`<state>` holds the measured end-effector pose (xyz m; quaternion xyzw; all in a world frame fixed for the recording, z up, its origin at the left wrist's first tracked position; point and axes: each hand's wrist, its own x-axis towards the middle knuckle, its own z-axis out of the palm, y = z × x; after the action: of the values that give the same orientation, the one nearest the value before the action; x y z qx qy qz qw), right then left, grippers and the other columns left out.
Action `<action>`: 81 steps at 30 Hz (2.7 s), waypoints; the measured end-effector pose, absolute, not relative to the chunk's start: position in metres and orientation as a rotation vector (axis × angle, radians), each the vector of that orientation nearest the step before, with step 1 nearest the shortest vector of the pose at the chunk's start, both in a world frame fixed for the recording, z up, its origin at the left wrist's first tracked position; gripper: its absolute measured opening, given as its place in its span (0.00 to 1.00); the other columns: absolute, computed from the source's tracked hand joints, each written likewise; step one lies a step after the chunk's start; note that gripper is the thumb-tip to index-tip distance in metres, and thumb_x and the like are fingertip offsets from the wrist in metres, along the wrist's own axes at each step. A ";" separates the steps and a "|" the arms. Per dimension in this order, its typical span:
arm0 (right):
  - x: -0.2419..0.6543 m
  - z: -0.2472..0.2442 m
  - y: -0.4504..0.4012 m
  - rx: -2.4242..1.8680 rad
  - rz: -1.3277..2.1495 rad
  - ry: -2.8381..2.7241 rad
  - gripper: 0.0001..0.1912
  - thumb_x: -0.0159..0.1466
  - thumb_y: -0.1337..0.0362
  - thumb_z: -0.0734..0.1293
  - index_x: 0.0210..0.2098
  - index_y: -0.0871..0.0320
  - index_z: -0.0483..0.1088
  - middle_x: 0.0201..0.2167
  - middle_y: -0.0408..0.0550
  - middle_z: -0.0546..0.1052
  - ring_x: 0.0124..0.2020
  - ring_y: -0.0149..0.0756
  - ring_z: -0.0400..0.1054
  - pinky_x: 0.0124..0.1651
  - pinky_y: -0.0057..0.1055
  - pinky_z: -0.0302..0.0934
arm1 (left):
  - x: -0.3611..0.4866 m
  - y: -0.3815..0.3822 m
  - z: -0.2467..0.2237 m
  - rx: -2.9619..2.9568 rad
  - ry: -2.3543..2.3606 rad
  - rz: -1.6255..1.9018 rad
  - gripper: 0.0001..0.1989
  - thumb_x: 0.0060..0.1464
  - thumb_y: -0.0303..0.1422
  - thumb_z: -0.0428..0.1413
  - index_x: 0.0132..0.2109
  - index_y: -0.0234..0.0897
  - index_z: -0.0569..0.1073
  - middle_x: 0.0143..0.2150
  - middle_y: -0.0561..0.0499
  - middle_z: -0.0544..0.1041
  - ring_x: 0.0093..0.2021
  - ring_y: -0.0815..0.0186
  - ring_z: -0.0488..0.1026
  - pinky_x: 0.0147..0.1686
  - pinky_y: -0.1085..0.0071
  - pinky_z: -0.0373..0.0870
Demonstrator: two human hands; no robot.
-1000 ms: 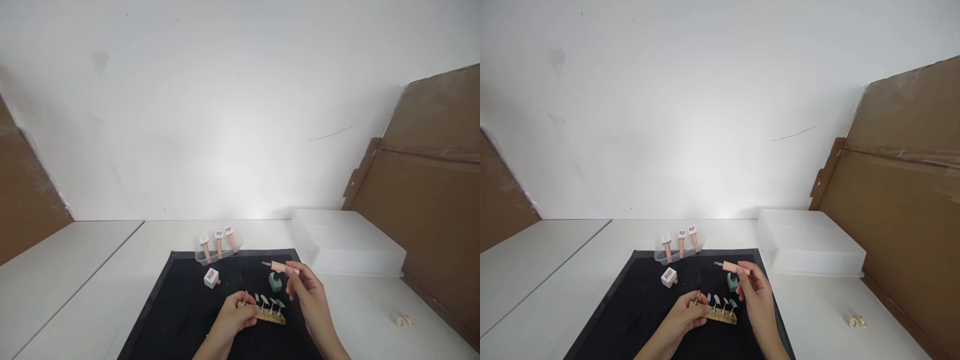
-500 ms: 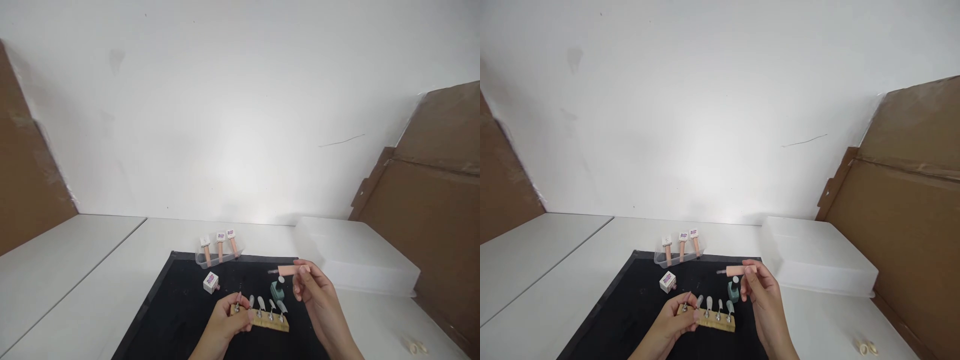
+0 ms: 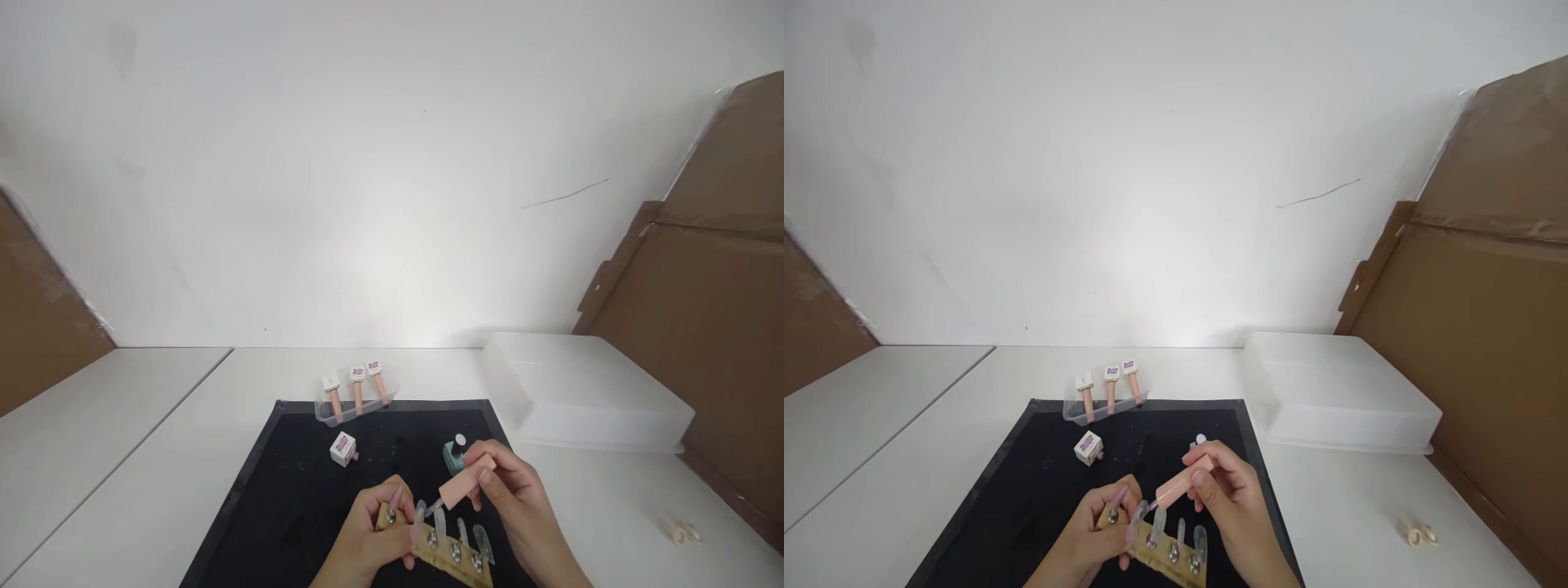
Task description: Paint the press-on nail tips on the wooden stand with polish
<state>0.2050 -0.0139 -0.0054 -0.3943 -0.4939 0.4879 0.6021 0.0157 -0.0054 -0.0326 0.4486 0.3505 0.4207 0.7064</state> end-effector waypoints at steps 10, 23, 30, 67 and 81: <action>0.204 -0.011 -0.014 -0.819 1.220 -1.237 0.14 0.60 0.50 0.67 0.32 0.54 0.74 0.23 0.41 0.65 0.21 0.32 0.60 0.25 0.28 0.57 | 0.012 -0.006 -0.031 1.025 0.748 0.912 0.13 0.33 0.38 0.67 0.21 0.34 0.74 0.26 0.55 0.62 0.21 0.74 0.61 0.15 0.77 0.62; 0.202 -0.015 -0.015 -0.727 1.240 -1.295 0.13 0.63 0.51 0.65 0.35 0.53 0.72 0.22 0.39 0.62 0.22 0.31 0.58 0.25 0.27 0.54 | 0.013 -0.008 -0.020 0.966 0.732 0.860 0.14 0.31 0.37 0.68 0.23 0.33 0.73 0.23 0.55 0.66 0.21 0.74 0.62 0.17 0.78 0.61; 0.202 -0.012 -0.015 -0.730 1.261 -1.301 0.13 0.63 0.50 0.64 0.34 0.53 0.71 0.24 0.39 0.62 0.22 0.29 0.58 0.26 0.26 0.54 | 0.013 -0.007 -0.026 0.939 0.682 0.878 0.15 0.31 0.37 0.68 0.23 0.33 0.72 0.23 0.56 0.65 0.21 0.74 0.61 0.17 0.79 0.60; 0.202 -0.011 -0.007 -0.799 1.346 -0.956 0.15 0.59 0.51 0.69 0.33 0.57 0.71 0.19 0.40 0.66 0.20 0.30 0.58 0.20 0.25 0.56 | 0.004 -0.015 -0.023 0.990 0.748 0.891 0.15 0.34 0.36 0.68 0.25 0.35 0.69 0.26 0.56 0.64 0.24 0.72 0.62 0.22 0.76 0.60; 0.206 -0.003 -0.010 -0.895 1.207 -1.168 0.14 0.56 0.53 0.71 0.30 0.58 0.72 0.23 0.40 0.66 0.20 0.27 0.56 0.22 0.25 0.53 | 0.004 -0.008 -0.031 1.500 0.945 1.106 0.07 0.46 0.32 0.60 0.30 0.37 0.70 0.31 0.55 0.63 0.29 0.69 0.61 0.29 0.73 0.56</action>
<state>0.2062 -0.0099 -0.0031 -0.3828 -0.4996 0.5165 0.5806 0.0044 -0.0083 -0.0305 0.6208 0.3912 0.4576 0.5021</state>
